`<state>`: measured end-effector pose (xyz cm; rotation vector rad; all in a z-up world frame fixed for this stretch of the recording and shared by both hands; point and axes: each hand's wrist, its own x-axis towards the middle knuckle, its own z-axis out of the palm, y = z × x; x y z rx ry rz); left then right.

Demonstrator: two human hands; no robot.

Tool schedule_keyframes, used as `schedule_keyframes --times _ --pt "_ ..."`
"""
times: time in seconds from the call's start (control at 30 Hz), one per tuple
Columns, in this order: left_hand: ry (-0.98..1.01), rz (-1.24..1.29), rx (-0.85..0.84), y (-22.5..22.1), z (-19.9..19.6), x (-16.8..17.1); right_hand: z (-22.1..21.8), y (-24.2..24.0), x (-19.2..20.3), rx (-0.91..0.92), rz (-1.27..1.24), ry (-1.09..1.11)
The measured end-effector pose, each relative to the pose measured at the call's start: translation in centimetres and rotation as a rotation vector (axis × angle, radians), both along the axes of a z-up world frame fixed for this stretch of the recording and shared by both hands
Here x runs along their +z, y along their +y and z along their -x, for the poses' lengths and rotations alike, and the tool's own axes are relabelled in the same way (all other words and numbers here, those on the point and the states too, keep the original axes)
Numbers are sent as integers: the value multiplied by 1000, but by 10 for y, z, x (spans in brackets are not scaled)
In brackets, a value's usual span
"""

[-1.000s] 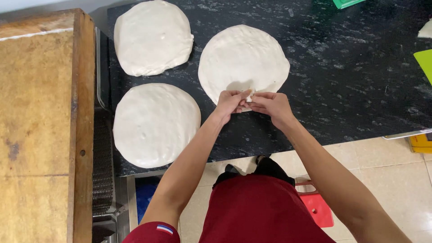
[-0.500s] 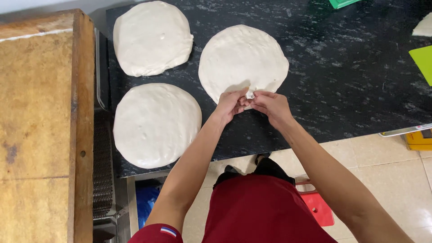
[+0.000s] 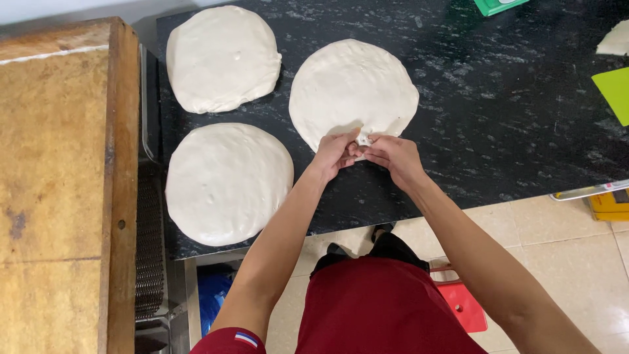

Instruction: The recorder prepares, divides, and shapes dough portions on a bakery countertop using a bench scraper and scales.

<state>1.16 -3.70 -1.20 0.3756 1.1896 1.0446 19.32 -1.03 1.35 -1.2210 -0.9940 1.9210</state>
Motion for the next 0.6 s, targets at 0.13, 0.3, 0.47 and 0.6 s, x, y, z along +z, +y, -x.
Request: schedule_keyframes --times 0.13,0.3,0.47,0.6 --pt "40 -16 -31 -1 0 1 1 2 9 3 80 -9" --pt "21 -40 -34 -1 2 -11 -5 9 -21 38 -21 -29" --pt "17 -71 44 -1 -6 -15 -4 1 -5 8 -24 -88" --pt "114 -118 153 -4 -19 7 -15 5 -10 -39 -48 -70"
